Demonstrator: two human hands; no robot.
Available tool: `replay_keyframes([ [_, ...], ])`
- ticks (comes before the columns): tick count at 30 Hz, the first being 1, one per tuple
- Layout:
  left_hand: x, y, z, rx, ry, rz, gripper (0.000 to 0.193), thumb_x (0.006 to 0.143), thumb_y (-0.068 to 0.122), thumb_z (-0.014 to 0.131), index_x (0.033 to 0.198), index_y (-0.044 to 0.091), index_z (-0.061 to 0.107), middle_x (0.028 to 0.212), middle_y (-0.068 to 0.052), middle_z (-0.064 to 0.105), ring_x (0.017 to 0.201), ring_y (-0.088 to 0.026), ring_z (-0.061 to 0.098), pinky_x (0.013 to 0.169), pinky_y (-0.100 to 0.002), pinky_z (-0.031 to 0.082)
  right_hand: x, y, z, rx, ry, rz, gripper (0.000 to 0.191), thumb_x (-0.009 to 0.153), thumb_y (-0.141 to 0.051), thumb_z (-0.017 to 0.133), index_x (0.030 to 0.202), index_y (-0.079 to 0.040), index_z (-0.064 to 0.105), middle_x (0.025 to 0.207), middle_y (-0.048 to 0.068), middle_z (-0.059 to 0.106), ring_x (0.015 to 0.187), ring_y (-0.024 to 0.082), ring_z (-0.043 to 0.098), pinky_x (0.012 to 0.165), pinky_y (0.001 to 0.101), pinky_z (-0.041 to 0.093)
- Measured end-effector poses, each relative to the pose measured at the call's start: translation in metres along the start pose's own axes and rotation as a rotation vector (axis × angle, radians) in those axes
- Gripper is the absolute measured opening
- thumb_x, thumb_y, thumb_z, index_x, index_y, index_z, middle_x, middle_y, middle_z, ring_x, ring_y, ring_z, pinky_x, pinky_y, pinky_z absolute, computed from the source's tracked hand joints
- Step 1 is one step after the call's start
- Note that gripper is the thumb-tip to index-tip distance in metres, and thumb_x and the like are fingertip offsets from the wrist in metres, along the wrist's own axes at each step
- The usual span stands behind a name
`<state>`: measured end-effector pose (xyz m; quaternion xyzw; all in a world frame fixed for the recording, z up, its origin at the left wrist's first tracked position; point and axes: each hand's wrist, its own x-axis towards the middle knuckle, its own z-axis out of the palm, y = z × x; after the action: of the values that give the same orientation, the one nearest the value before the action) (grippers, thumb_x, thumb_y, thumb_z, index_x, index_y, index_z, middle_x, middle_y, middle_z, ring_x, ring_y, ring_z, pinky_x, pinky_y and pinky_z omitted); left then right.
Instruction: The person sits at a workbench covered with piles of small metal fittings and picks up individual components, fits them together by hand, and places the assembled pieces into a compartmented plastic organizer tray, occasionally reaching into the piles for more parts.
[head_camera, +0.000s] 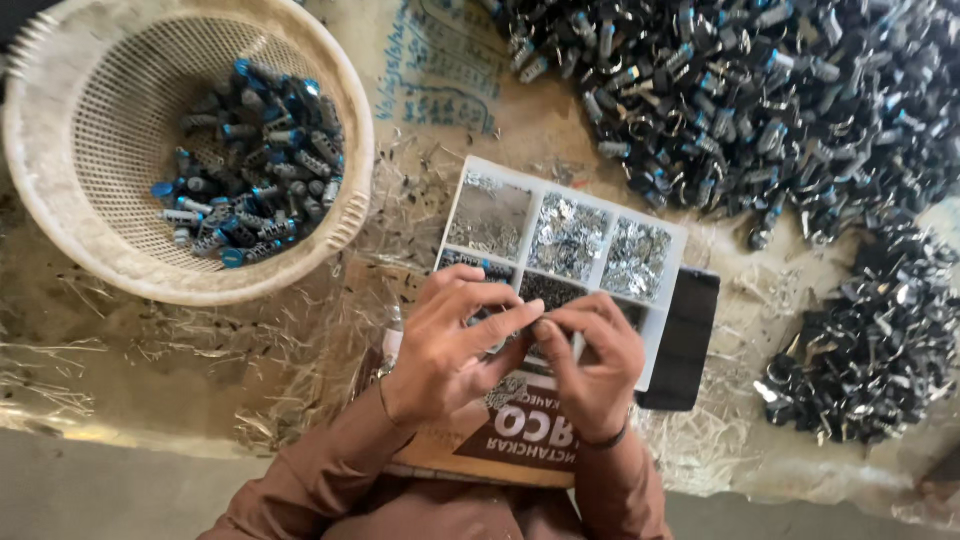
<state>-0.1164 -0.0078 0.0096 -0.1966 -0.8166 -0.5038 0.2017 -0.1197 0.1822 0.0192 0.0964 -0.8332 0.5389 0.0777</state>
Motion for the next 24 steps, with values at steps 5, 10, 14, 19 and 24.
replay_keyframes([
  [5,-0.0001,0.0,0.003,0.003,0.016,-0.004,0.044,0.082,0.014,0.089,0.123,0.015,0.073,0.111,-0.001,0.068,0.105,-0.023,0.066,0.105,-0.044,0.05,-0.0057,-0.0002,-0.0047,0.108,-0.024,0.086,0.004,0.096,-0.002,0.07,0.095,0.002,0.07,0.092,0.006,0.062,0.079,0.011,0.053,0.067,0.0229,0.041],
  [10,-0.0017,-0.0004,0.0038,-0.01,0.004,-0.014,0.045,0.082,0.015,0.09,0.124,0.015,0.073,0.112,-0.001,0.069,0.105,-0.02,0.067,0.106,-0.044,0.05,-0.0053,-0.0007,-0.0018,0.089,-0.035,0.038,0.003,0.096,-0.001,0.07,0.097,0.002,0.07,0.092,0.007,0.063,0.082,0.013,0.056,0.071,0.0247,0.043],
  [14,-0.0033,-0.0019,0.0049,-0.013,-0.009,-0.01,0.046,0.081,0.016,0.09,0.124,0.015,0.073,0.111,-0.001,0.069,0.104,-0.021,0.067,0.106,-0.045,0.05,-0.0049,-0.0012,-0.0008,0.063,-0.019,0.018,0.003,0.097,0.0,0.071,0.098,0.002,0.07,0.093,0.007,0.064,0.083,0.013,0.057,0.072,0.0256,0.044],
  [19,-0.0039,-0.0024,0.0054,-0.011,-0.018,-0.014,0.047,0.08,0.017,0.09,0.124,0.015,0.073,0.11,-0.001,0.069,0.103,-0.02,0.067,0.107,-0.045,0.049,-0.0076,-0.0007,0.001,0.001,0.011,0.026,0.003,0.096,-0.001,0.071,0.097,0.002,0.071,0.092,0.008,0.064,0.079,0.013,0.056,0.066,0.0245,0.042],
  [24,-0.0035,-0.002,0.0037,-0.01,-0.033,-0.012,0.047,0.08,0.017,0.091,0.124,0.014,0.073,0.111,0.0,0.07,0.104,-0.019,0.067,0.107,-0.045,0.049,-0.0082,0.0001,0.0003,-0.004,0.01,0.019,0.003,0.096,-0.002,0.071,0.097,0.001,0.071,0.092,0.007,0.064,0.079,0.012,0.056,0.066,0.0246,0.042],
])
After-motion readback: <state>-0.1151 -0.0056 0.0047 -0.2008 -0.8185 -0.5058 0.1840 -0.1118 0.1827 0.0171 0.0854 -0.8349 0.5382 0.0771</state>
